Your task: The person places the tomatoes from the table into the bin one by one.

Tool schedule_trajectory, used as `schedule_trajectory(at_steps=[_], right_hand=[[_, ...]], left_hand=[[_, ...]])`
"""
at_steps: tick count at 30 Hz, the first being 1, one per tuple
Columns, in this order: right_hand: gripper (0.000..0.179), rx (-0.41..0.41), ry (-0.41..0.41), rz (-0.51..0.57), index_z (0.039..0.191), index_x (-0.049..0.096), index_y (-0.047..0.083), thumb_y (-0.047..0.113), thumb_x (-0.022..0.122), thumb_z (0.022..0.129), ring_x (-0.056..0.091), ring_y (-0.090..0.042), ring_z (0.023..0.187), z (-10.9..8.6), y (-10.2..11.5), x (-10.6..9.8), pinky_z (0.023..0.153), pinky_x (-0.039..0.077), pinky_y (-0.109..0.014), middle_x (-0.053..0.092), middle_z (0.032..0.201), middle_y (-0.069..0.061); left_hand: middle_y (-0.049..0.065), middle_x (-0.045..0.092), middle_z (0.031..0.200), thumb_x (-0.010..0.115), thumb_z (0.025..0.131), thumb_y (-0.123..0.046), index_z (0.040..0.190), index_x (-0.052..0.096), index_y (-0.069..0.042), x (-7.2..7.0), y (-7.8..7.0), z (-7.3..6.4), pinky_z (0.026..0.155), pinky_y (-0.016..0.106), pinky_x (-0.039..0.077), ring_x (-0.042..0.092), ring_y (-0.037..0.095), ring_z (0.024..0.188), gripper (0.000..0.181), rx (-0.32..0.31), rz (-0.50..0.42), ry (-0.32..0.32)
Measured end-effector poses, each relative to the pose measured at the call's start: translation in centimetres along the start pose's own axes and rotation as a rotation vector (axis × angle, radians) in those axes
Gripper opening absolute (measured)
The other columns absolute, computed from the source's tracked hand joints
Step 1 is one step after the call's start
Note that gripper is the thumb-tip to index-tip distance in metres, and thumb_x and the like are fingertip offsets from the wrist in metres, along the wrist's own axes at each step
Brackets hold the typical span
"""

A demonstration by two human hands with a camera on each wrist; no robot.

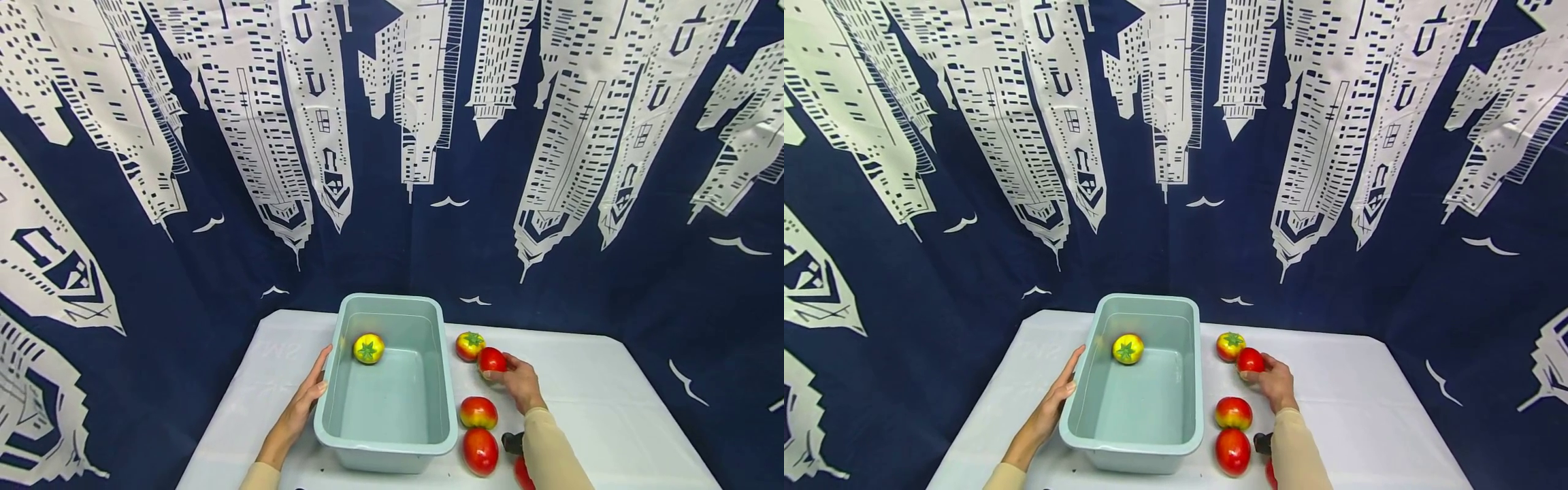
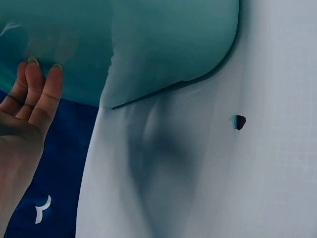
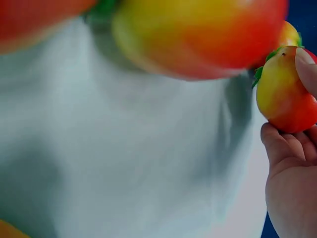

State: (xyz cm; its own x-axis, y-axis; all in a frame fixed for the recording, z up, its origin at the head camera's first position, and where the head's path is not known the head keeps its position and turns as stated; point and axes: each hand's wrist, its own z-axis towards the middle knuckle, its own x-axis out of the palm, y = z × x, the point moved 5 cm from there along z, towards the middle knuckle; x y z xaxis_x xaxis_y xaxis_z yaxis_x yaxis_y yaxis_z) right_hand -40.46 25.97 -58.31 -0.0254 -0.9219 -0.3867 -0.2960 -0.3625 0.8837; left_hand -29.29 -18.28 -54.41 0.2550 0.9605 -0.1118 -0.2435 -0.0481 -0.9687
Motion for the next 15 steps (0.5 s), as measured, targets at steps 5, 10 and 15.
schedule_trajectory(at_steps=[5, 10, 15], right_hand=[[0.085, -0.023, 0.01, 0.04, 0.151, 0.029, -0.001, 0.016, 0.075, 0.081, 0.033, -0.043, 0.137, 0.0, 1.0, -0.6, 0.114, 0.027, -0.054, 0.032, 0.152, -0.03], [0.085, -0.031, 0.006, 0.055, 0.151, 0.028, -0.002, 0.015, 0.075, 0.082, 0.033, -0.043, 0.137, 0.0, 1.6, -0.9, 0.113, 0.028, -0.054, 0.031, 0.153, -0.029], [0.084, -0.064, 0.005, 0.067, 0.151, 0.027, -0.003, 0.014, 0.074, 0.083, 0.036, -0.043, 0.137, 0.1, 2.8, -1.2, 0.113, 0.029, -0.052, 0.032, 0.152, -0.029]], left_hand=[[0.018, 0.024, 0.159, 0.032, 0.097, -0.027, 0.158, 0.008, -0.029, -0.1, 0.1, -0.1, 0.104, 0.052, 0.029, 0.034, 0.036, 0.137, 0.065, 0.0, 0.006, -0.009], [0.019, 0.025, 0.158, 0.032, 0.097, -0.028, 0.158, 0.007, -0.029, 0.0, 0.1, 0.0, 0.103, 0.051, 0.03, 0.036, 0.035, 0.136, 0.065, -0.006, 0.009, -0.007], [0.021, 0.027, 0.156, 0.032, 0.096, -0.028, 0.157, 0.009, -0.032, 0.1, 0.1, 0.0, 0.103, 0.05, 0.031, 0.038, 0.035, 0.135, 0.065, -0.01, 0.012, -0.012]])
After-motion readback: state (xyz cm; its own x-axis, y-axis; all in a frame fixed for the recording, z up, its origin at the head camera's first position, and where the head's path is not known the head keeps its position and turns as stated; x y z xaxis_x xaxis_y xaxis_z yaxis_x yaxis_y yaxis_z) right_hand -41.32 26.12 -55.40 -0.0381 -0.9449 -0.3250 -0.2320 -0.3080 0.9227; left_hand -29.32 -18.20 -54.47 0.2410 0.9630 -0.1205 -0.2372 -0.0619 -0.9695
